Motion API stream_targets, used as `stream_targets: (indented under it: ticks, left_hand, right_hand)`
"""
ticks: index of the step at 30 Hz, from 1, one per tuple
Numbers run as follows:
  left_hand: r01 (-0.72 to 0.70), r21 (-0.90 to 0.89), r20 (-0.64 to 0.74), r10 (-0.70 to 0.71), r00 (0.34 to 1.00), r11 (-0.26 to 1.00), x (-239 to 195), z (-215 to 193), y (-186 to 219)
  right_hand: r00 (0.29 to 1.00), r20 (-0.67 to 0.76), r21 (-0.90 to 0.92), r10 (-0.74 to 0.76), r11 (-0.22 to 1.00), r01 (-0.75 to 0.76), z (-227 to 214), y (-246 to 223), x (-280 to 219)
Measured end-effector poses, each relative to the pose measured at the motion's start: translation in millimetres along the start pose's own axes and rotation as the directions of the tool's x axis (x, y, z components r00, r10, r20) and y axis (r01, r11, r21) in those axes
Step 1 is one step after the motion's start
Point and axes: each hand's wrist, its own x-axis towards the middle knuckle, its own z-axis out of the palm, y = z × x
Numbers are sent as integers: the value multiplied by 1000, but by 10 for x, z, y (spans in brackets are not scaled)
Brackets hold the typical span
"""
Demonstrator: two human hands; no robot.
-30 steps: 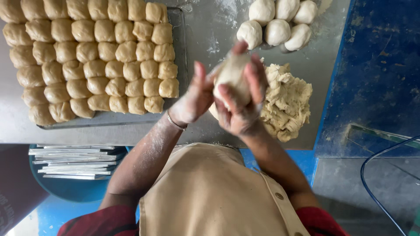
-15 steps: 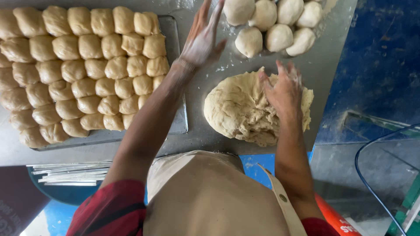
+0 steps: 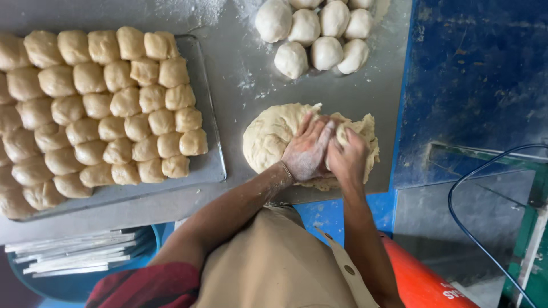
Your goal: The person repeatedly pinches off small portions of dough from a large mass, rolls them into balls between their hands, and places them onto a metal tray. A rolling pin and a blue basin containing white sticks are visible on the table.
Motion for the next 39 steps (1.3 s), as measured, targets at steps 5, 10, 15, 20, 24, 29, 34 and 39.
stream_targets:
  ticks: [5,10,15,20,24,29,34,39]
  left_hand:
    - [-158,184,-59,171,984,970,69,191,-243]
    - [141,74,111,-148,983,987,422,399,-345]
    - [-60,121,116,46,992,991,750,82,-681]
    - [51,338,-100,-18,995,940,423,-1537,-1500]
    - [305,550,-22,-352,936,777,8,-2413,-1980]
    - [366,552,51,-468,882,749,48,-2644,-2074]
    - [364,539,94,-483,870,760,-76,-2662,-2057]
    - [212,642,147,-389,909,737,-413,-2814,-1999]
  right_hand:
    - [978,-84,-14,-192,981,192,-538,-290,-715]
    - [982,-145,189,120,978,-91,-869,-425,-1109]
    - [929,-255,758,267,652,20,-1305,-359,-1432]
    - [976,176,977,127,95,-189,-1147,99,-1347]
    - [964,209,978,164,-49,-204,-645,387,-1317]
    - [934,357,839,13,-444,-315,-47,315,-957]
    - [898,426,676,-113,-620,-399,166,225,-835]
    - [899,434,772,64,-541,-334,338,145,-790]
